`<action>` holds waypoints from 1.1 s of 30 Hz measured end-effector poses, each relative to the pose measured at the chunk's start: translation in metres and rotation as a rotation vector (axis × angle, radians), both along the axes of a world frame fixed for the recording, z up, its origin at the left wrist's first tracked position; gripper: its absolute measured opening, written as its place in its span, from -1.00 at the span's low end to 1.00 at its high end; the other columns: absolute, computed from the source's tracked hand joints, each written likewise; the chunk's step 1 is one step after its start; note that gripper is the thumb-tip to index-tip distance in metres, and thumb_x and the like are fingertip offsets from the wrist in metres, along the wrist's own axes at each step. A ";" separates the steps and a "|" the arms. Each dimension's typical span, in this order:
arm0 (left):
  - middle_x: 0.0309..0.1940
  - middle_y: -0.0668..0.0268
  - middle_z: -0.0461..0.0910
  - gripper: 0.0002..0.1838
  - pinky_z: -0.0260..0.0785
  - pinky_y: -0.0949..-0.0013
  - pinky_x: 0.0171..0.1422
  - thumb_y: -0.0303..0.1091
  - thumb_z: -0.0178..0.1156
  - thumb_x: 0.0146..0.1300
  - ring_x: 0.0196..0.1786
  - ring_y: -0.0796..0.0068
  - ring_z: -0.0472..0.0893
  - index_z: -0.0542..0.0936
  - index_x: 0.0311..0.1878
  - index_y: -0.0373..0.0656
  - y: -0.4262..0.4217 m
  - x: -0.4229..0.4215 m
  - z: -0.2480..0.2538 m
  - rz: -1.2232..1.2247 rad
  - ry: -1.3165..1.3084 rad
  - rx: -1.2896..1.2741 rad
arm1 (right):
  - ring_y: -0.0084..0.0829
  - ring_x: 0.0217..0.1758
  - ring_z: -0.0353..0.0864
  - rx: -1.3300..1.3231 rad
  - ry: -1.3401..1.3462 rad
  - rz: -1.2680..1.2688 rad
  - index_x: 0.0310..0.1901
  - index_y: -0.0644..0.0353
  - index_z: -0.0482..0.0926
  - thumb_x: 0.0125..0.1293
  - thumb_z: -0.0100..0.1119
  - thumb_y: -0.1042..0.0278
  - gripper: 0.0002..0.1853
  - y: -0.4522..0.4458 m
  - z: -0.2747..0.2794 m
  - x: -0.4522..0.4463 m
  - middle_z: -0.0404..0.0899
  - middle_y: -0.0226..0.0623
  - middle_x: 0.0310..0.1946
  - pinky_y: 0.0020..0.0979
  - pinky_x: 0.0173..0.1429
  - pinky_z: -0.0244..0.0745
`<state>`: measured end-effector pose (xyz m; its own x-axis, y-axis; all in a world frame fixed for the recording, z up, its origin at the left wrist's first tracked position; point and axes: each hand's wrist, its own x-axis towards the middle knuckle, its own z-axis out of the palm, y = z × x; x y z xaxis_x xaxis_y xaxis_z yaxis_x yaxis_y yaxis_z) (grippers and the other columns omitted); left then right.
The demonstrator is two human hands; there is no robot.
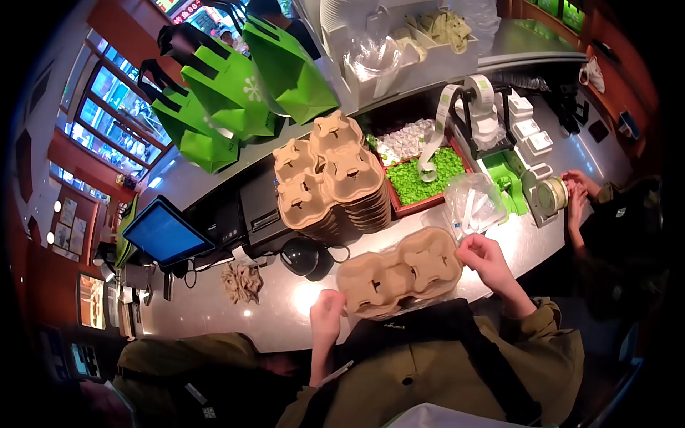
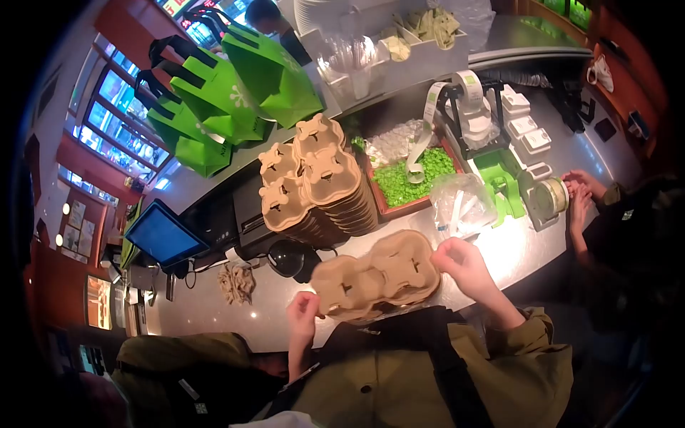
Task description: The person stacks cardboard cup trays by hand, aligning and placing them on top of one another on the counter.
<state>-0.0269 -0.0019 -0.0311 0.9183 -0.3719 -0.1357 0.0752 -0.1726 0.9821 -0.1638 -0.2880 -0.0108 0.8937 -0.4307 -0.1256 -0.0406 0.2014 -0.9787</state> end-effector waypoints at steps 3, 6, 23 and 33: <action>-0.63 0.42 0.37 -0.92 0.21 0.61 -0.58 -0.44 -0.02 0.23 -0.63 0.70 0.35 0.36 -0.32 -0.23 -0.015 0.003 0.039 0.134 -0.191 -0.154 | -0.68 -0.44 0.37 -0.241 -0.207 -0.009 0.00 0.25 0.28 0.18 -0.01 0.50 -0.68 0.014 0.035 0.018 0.40 -0.42 -0.39 -0.65 -0.33 0.29; -0.64 0.43 0.34 -0.93 0.18 0.64 -0.62 -0.43 -0.03 0.24 -0.67 0.72 0.33 0.34 -0.31 -0.22 -0.024 0.033 0.070 0.260 -0.356 -0.188 | -0.68 -0.44 0.37 -0.027 -0.266 0.091 0.12 0.19 0.15 0.22 -0.07 0.50 -0.58 0.014 0.078 0.049 0.38 -0.38 -0.35 -0.68 -0.35 0.28; -0.52 0.40 0.49 -0.77 0.27 0.57 -0.43 -0.31 0.10 0.14 -0.51 0.68 0.41 0.53 -0.22 -0.29 -0.070 0.262 0.033 0.191 -0.274 -0.022 | -0.17 -0.22 0.56 -0.676 0.104 -0.233 -0.26 0.27 0.55 -0.08 0.15 0.21 -0.65 -0.044 0.014 0.287 0.57 -0.05 -0.40 -0.32 -0.08 0.42; -0.47 0.39 0.36 -0.93 0.23 0.58 -0.33 -0.47 -0.08 0.24 -0.43 0.63 0.35 0.36 -0.29 -0.26 -0.002 0.086 0.025 0.434 -0.531 -0.153 | -0.54 -0.51 0.44 -0.609 0.081 0.045 -0.34 0.29 0.48 0.16 0.05 0.36 -0.84 -0.010 0.018 0.055 0.46 -0.32 -0.59 -0.50 -0.38 0.34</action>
